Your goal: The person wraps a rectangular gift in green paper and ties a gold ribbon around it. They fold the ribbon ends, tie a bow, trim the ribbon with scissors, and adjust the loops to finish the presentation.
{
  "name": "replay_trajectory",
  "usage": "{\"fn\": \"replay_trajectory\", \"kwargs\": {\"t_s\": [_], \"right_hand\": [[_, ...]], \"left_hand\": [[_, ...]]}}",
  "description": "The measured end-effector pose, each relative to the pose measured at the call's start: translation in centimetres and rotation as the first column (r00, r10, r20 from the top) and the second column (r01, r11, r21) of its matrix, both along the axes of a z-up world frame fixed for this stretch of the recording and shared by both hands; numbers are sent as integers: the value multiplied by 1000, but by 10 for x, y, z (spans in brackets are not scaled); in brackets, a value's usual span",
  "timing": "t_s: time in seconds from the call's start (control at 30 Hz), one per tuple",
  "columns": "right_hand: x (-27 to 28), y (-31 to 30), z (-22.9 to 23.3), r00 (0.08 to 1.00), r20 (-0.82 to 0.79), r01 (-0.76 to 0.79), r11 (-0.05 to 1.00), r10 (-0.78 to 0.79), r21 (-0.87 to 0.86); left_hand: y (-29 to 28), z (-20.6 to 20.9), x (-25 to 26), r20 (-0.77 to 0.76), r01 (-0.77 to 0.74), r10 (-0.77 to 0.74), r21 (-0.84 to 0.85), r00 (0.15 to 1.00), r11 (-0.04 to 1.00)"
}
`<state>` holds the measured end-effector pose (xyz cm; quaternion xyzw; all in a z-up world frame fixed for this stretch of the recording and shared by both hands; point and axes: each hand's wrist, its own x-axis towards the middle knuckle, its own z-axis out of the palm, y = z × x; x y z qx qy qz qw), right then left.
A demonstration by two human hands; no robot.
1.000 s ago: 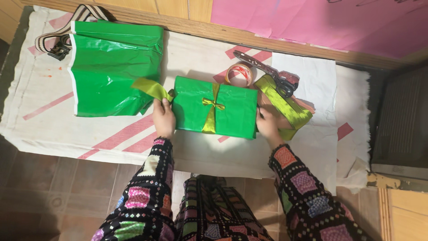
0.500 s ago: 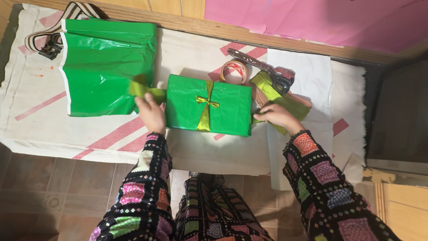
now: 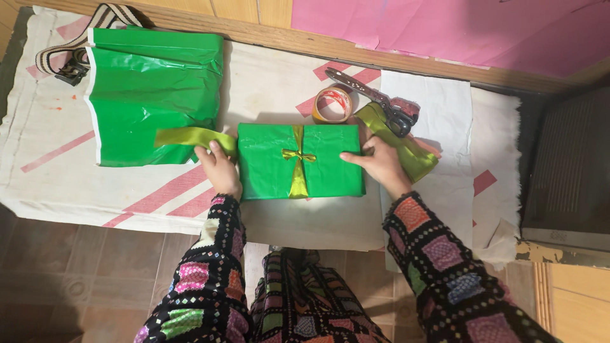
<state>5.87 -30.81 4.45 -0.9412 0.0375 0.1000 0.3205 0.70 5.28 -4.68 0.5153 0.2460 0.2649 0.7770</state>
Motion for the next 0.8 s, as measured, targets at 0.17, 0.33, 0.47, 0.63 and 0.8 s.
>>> {"fn": "replay_trajectory", "kwargs": {"t_s": [0.17, 0.33, 0.47, 0.63, 0.8], "right_hand": [[-10, 16, 16, 1000, -7, 29, 990, -29, 139], [-5, 12, 11, 994, -105, 62, 980, -42, 189], [1, 7, 3, 988, -154, 54, 982, -26, 181], [1, 0, 0, 985, -159, 97, 973, -64, 211], [-2, -4, 3, 989, -124, 107, 965, -79, 238]], "left_hand": [[13, -41, -13, 94, -63, 63, -1, 994, 998], [22, -61, -13, -200, -130, 150, 112, 968, 985], [13, -40, -11, -292, -34, 38, 21, 956, 999], [-2, -1, -18, -216, -62, 111, 224, 970, 973], [-13, 12, -20, -252, -97, 359, 683, 899, 724]]}}
